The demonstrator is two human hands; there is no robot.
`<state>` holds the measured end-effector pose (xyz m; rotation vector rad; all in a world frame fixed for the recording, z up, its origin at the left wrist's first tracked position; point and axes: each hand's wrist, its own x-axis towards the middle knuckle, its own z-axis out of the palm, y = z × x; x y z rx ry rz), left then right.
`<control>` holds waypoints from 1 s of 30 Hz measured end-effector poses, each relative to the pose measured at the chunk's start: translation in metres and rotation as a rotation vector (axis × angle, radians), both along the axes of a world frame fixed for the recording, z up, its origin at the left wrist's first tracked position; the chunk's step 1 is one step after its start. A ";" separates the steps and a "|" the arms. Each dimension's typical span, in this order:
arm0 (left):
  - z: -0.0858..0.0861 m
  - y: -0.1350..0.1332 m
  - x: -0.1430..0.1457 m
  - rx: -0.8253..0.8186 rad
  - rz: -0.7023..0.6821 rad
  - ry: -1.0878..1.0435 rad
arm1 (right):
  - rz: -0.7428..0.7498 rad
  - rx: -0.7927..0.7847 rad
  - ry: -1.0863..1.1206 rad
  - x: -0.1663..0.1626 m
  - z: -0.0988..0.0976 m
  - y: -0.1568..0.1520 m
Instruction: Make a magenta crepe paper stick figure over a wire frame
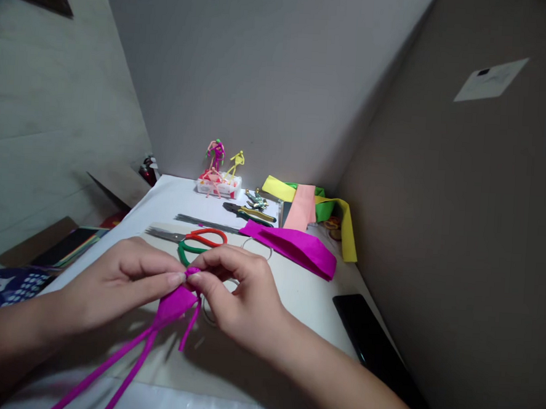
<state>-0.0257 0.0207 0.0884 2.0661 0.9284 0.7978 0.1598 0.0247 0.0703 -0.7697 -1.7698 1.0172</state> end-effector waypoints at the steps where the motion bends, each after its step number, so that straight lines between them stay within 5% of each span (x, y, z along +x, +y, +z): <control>1: 0.000 0.001 -0.001 -0.018 0.005 -0.001 | 0.001 -0.046 0.053 -0.001 -0.003 0.001; 6: 0.000 0.000 -0.002 -0.007 0.048 0.023 | 0.065 -0.231 0.179 -0.002 -0.008 0.008; 10: 0.002 -0.001 -0.002 0.037 0.056 0.049 | 0.121 -0.230 0.128 0.004 0.000 0.011; 21: -0.002 -0.003 0.002 0.255 0.064 0.039 | -0.013 0.360 -0.076 0.005 0.006 0.004; 30: 0.001 -0.003 -0.001 0.251 0.063 0.083 | -0.014 0.108 0.066 0.001 0.002 0.009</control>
